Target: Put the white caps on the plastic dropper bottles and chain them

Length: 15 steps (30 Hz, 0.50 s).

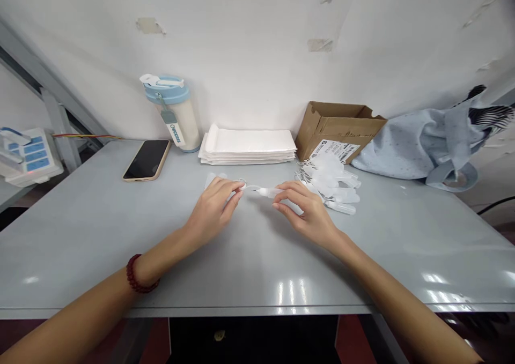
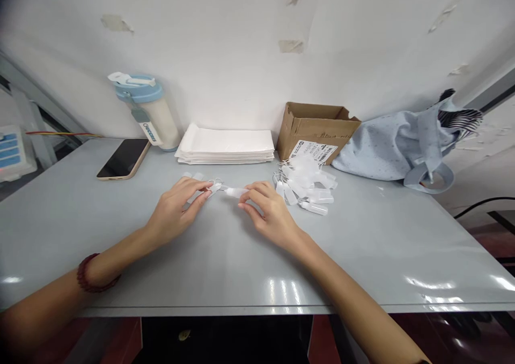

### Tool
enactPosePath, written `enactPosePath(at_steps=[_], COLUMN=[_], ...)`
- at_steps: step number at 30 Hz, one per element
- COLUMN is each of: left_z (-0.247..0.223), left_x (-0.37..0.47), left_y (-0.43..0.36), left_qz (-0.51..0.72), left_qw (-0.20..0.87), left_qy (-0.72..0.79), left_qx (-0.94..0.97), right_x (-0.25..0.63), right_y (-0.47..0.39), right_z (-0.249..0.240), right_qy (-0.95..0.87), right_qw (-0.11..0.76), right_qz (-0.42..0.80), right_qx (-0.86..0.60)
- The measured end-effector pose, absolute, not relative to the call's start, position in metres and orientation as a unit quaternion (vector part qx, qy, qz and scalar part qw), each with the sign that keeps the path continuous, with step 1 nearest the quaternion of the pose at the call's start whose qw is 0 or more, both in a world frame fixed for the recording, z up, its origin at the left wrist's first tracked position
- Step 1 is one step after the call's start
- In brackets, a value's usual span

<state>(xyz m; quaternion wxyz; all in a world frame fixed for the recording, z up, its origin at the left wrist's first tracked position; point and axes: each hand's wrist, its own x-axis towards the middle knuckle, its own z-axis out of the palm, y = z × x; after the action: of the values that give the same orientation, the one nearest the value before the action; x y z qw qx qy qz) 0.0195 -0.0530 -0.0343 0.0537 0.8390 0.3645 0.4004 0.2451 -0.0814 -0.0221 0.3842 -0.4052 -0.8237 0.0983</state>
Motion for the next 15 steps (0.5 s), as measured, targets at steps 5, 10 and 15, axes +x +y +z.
enactPosePath(at_steps=[5, 10, 15], left_z=[-0.0354, -0.0343, -0.0347], left_x=[0.0202, 0.0205, 0.0202], left_y=[-0.0535, -0.0527, -0.0513], left_qz=[0.418, 0.414, 0.402], left_qw=[0.039, 0.035, 0.034], left_qy=[0.342, 0.322, 0.310], left_qx=[0.841, 0.850, 0.861], right_x=[0.2454, 0.2456, 0.2445], right_y=[-0.0808, -0.0817, -0.0839], right_z=[-0.0226, -0.0220, -0.0201], right_qy=[-0.827, -0.824, -0.815], right_qw=[0.386, 0.390, 0.406], right_qz=[0.085, 0.093, 0.122], right_qx=[-0.399, -0.399, -0.395])
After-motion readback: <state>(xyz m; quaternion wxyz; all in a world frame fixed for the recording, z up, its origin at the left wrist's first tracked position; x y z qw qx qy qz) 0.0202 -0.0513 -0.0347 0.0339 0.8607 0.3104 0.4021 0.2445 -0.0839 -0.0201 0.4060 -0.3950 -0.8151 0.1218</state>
